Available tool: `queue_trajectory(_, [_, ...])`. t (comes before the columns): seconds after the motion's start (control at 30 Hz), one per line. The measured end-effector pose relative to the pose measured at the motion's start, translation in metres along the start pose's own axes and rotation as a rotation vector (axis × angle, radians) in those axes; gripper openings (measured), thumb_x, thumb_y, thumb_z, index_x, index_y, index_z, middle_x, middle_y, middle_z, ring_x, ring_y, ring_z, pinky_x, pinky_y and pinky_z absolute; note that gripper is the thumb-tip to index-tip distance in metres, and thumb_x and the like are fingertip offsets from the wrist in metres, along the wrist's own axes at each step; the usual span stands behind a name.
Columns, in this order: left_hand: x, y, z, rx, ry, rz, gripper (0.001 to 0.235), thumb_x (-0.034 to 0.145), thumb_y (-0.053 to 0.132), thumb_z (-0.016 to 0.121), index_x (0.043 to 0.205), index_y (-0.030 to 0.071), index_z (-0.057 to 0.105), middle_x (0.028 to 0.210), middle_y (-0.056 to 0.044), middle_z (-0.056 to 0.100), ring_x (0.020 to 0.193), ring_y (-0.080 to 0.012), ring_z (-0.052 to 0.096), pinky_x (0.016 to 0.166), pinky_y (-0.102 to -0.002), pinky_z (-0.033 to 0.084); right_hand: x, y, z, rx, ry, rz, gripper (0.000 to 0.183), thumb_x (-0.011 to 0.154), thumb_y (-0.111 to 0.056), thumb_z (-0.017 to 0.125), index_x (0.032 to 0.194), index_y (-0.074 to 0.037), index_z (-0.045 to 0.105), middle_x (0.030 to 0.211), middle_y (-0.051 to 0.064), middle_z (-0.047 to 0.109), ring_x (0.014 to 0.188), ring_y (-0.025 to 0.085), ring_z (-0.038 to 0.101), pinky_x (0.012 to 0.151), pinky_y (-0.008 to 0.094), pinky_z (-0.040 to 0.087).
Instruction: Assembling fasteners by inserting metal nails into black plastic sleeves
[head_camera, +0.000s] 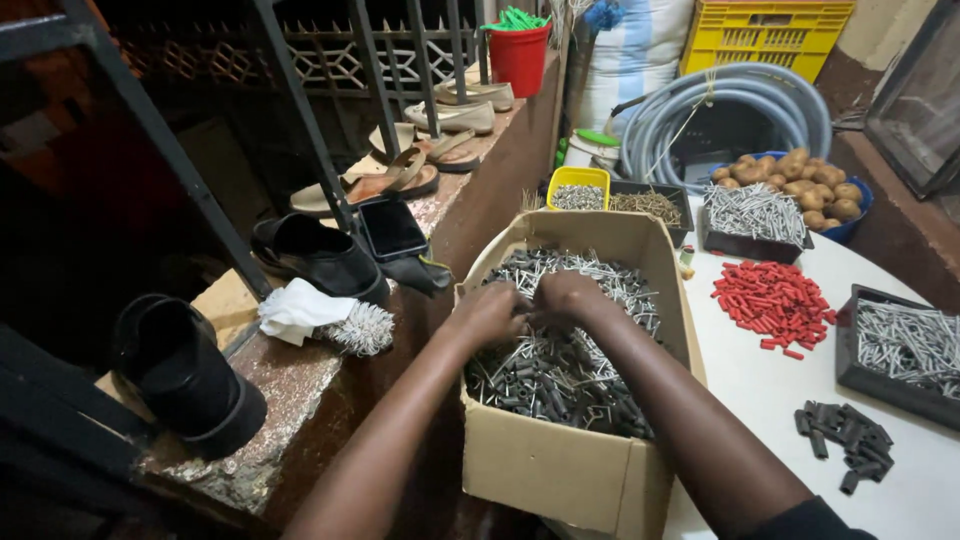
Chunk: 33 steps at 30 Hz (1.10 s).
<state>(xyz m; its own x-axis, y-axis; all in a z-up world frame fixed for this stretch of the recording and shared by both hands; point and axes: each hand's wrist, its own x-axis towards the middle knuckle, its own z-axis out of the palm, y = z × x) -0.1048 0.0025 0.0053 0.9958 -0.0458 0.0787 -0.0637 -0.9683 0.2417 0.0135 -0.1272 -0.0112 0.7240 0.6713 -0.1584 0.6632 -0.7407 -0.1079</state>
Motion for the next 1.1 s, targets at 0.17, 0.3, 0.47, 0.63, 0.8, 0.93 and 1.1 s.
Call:
queue_trajectory(0.17, [0.009, -0.009, 0.023, -0.012, 0.029, 0.062, 0.035, 0.081, 0.041, 0.063, 0.093, 0.011, 0.077, 0.101, -0.019, 0.07, 0.102, -0.0407, 0.067, 0.088, -0.053, 0.055, -0.013, 0.005, -0.002, 0.069, -0.014, 0.036, 0.03, 0.075, -0.048, 0.072, 0.095, -0.027, 0.08, 0.099, 0.01, 0.077, 0.105, 0.037, 0.07, 0.089, 0.048, 0.057])
queue_trajectory(0.3, [-0.005, -0.015, 0.017, -0.036, -0.001, 0.143, 0.04, 0.08, 0.044, 0.063, 0.094, 0.009, 0.077, 0.106, -0.021, 0.067, 0.105, -0.0451, 0.064, 0.09, -0.055, 0.054, -0.007, 0.012, 0.009, 0.141, 0.03, 0.014, 0.027, 0.079, -0.038, 0.069, 0.099, -0.023, 0.08, 0.102, 0.011, 0.077, 0.106, 0.037, 0.069, 0.09, 0.05, 0.056])
queue_trajectory(0.47, [-0.016, -0.006, -0.005, -0.124, -0.067, 0.184, 0.044, 0.078, 0.046, 0.063, 0.091, 0.006, 0.076, 0.112, -0.022, 0.065, 0.109, -0.0491, 0.061, 0.092, -0.059, 0.051, -0.026, 0.002, 0.0, 0.145, 0.141, -0.065, 0.023, 0.076, -0.034, 0.07, 0.094, -0.023, 0.082, 0.093, 0.01, 0.078, 0.099, 0.038, 0.071, 0.086, 0.048, 0.058])
queue_trajectory(0.63, [0.011, -0.017, 0.007, -0.191, -0.049, -0.082, 0.037, 0.083, 0.046, 0.057, 0.094, 0.017, 0.078, 0.102, -0.015, 0.073, 0.108, -0.0385, 0.065, 0.089, -0.051, 0.053, -0.016, 0.005, 0.016, 0.184, 0.253, -0.18, 0.021, 0.072, -0.038, 0.076, 0.085, -0.022, 0.081, 0.082, 0.008, 0.077, 0.086, 0.035, 0.073, 0.075, 0.048, 0.059])
queue_trajectory(0.8, [0.051, -0.023, 0.033, 0.138, 0.016, -0.05, 0.02, 0.075, 0.036, 0.067, 0.081, 0.021, 0.079, 0.086, -0.008, 0.075, 0.094, -0.0306, 0.072, 0.081, -0.044, 0.058, 0.008, 0.026, 0.026, 0.225, 0.104, -0.17, 0.025, 0.068, -0.038, 0.078, 0.09, -0.026, 0.08, 0.095, 0.007, 0.077, 0.101, 0.038, 0.069, 0.086, 0.048, 0.056])
queue_trajectory(0.93, [0.059, -0.028, 0.042, 0.275, 0.049, 0.043, 0.034, 0.073, 0.036, 0.074, 0.091, 0.007, 0.077, 0.089, -0.018, 0.074, 0.094, -0.0368, 0.072, 0.083, -0.048, 0.058, 0.018, 0.033, 0.032, 0.181, 0.072, -0.078, 0.027, 0.062, -0.04, 0.082, 0.088, -0.032, 0.08, 0.094, 0.0, 0.077, 0.099, 0.03, 0.071, 0.084, 0.045, 0.058])
queue_trajectory(1.1, [0.086, -0.036, 0.074, 0.261, 0.007, -0.034, 0.028, 0.07, 0.032, 0.071, 0.087, 0.01, 0.078, 0.087, -0.015, 0.075, 0.093, -0.0351, 0.073, 0.079, -0.048, 0.058, -0.013, 0.034, -0.004, 0.179, 0.068, 0.033, 0.027, 0.069, -0.036, 0.079, 0.093, -0.026, 0.08, 0.098, 0.006, 0.077, 0.102, 0.033, 0.07, 0.089, 0.046, 0.057])
